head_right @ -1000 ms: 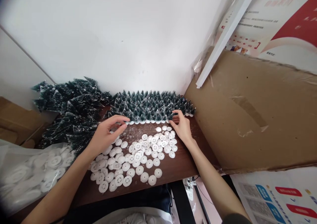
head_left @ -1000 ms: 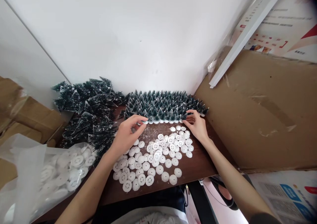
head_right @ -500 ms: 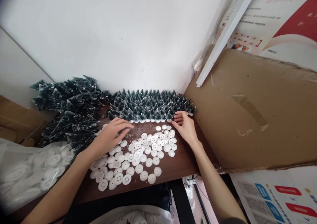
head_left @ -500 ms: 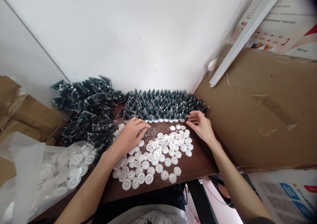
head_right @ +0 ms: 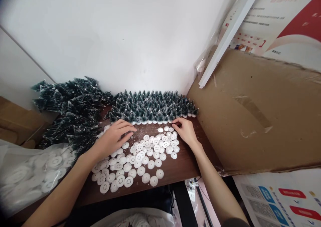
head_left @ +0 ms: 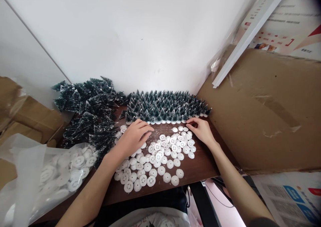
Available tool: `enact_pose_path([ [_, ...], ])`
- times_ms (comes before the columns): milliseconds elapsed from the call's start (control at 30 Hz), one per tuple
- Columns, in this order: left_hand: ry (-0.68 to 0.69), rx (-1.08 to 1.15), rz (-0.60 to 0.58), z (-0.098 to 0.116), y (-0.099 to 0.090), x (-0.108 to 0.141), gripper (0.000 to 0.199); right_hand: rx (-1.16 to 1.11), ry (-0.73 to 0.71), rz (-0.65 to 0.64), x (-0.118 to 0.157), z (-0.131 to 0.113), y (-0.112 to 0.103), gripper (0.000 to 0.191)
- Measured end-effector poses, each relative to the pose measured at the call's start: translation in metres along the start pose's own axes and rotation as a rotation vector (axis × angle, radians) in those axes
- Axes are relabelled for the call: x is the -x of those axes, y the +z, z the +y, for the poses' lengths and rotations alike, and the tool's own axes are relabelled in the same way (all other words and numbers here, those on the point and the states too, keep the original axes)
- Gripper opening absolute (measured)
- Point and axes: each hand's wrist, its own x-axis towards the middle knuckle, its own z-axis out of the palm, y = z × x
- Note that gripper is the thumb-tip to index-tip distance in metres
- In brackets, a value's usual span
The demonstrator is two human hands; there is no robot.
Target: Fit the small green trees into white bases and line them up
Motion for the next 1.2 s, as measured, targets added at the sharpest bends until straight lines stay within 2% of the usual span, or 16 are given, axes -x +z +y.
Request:
enact_pose_path([
  [200, -0.002, -0.058, -0.036, -0.001, 0.000, 0.000, 0.030, 0.031, -0.006, -0.035, 0.004, -0.005, -0.007, 0.018],
  [433, -0.009, -0.093, -0.013, 0.002, -0.001, 0.001, 0.029, 0.128, -0.097, -0.239, 0.009, -0.018, -0.010, 0.016],
  [600, 0.008, -0.082, -0.048, 0.003, 0.000, 0.002, 0.028, 0.183, -0.125, -0.248, 0.009, -0.024, -0.008, 0.012],
  [700, -0.050, -0.147, 0.084, 0.003, -0.005, 0.002, 0.030, 0.184, -0.156, -0.254, 0.009, -0.026, -0.009, 0.012],
  [900, -0.238, -0.348, 0.530, -0.003, -0.029, 0.006, 0.029, 0.129, -0.160, -0.283, 0.013, -0.034, -0.010, 0.015],
  [967, -0.351, -0.438, 0.574, -0.010, -0.033, 0.009, 0.030, 0.058, -0.173, -0.303, 0.014, -0.039, -0.010, 0.016],
  [1067, -0.472, -0.574, 0.492, -0.020, -0.034, 0.014, 0.035, -0.048, -0.195, -0.350, 0.016, -0.049, -0.009, 0.018],
  [1200, -0.524, -0.756, 0.363, -0.030, -0.029, 0.021, 0.037, -0.143, -0.202, -0.368, 0.014, -0.063, -0.005, 0.019],
])
